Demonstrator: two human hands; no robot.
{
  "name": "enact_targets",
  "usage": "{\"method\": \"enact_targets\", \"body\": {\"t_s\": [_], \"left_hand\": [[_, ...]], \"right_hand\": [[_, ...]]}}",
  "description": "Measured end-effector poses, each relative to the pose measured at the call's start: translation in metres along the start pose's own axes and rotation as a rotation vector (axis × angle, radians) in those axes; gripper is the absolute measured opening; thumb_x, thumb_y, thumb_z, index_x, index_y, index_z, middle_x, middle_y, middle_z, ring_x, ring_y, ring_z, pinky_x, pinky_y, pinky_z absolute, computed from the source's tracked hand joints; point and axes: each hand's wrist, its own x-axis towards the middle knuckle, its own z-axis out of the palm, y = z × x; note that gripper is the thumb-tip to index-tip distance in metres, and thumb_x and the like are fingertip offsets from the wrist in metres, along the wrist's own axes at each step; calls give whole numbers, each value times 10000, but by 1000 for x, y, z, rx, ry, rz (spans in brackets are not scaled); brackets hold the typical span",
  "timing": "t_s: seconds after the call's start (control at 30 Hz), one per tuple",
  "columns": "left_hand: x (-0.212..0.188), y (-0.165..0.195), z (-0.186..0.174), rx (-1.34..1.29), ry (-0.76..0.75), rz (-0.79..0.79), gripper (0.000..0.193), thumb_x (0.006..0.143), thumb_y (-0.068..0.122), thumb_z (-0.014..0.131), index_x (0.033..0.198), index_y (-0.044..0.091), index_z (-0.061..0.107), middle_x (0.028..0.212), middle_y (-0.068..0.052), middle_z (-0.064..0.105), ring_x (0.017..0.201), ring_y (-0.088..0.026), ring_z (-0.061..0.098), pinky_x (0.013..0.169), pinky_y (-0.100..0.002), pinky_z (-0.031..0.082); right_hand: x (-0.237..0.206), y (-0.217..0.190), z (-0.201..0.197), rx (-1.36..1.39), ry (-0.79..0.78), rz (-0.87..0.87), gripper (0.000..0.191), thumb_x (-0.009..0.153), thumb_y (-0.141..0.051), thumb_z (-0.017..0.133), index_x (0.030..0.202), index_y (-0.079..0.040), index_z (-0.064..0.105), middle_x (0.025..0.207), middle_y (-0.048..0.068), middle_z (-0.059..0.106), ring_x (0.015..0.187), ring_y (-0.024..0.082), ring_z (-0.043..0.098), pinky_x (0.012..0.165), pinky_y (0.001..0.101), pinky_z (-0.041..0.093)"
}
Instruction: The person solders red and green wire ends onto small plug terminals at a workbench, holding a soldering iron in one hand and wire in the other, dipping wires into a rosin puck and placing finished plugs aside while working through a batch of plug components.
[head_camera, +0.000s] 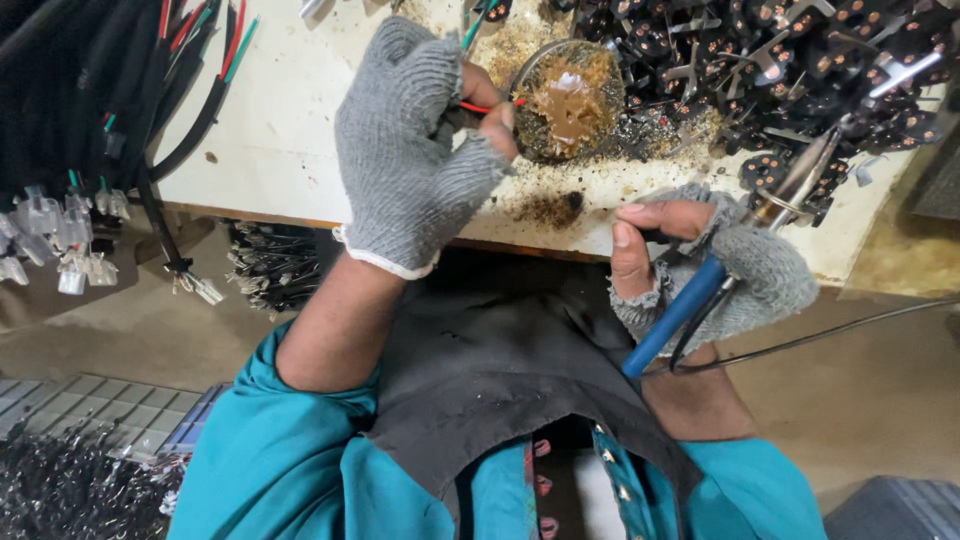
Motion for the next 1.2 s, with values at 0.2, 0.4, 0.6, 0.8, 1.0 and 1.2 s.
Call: {"method": "enact_targets", "body": {"t_s": [0.2, 0.4, 0.6, 0.8, 1.0, 1.2], "left_hand": [[6, 6, 0, 96, 39, 63, 196, 915, 119, 843, 899, 75, 653, 893, -66, 562, 807, -185, 604, 715, -304, 512], [-6, 35, -31, -93, -244, 198, 196, 745, 193, 847, 798, 147, 664, 794, -18, 578, 811, -235, 584, 676, -308, 465], [-39, 41, -24, -519, -568, -137, 169, 856, 194, 799, 851, 100, 659, 853, -45, 609, 798, -211, 618, 776, -340, 495], [-34, 55, -24, -253, -449, -24, 220, 741, 191, 801, 860, 94, 644, 1006, -133, 601, 845, -264, 668, 707, -357, 534], [-27, 37, -22, 67, -510, 122, 266, 655, 188, 866, 794, 156, 642, 935, -50, 678, 853, -293, 701, 675, -411, 526], [-38, 18, -4, 96, -278, 130, 258, 768, 155, 845, 932, 192, 648, 1051, -31, 678, 970, -294, 687, 830, -409, 551]], "right_hand": [[6, 4, 3, 132, 106, -138, 161, 953, -77, 760, 977, -4, 619, 895, 80, 713, 864, 146, 709, 840, 296, 589], [-5, 16, -1, 68, -38, -202, 166, 1029, -59, 788, 1159, -23, 691, 962, 105, 722, 871, 134, 697, 805, 236, 545], [-18, 28, 6, 184, -118, -231, 428, 946, -58, 819, 1276, -88, 548, 1055, 141, 680, 926, 192, 681, 807, 299, 576], [-5, 34, 6, 411, -259, -51, 195, 978, -93, 734, 1159, -120, 667, 835, 13, 726, 686, 80, 647, 624, 232, 495], [3, 26, 7, -206, -216, -476, 57, 931, -34, 697, 962, -58, 739, 936, 73, 748, 824, 243, 703, 737, 367, 544], [3, 16, 13, -325, -142, -327, 52, 989, -103, 801, 981, -82, 753, 1049, 54, 788, 886, 199, 715, 761, 337, 553]]}}
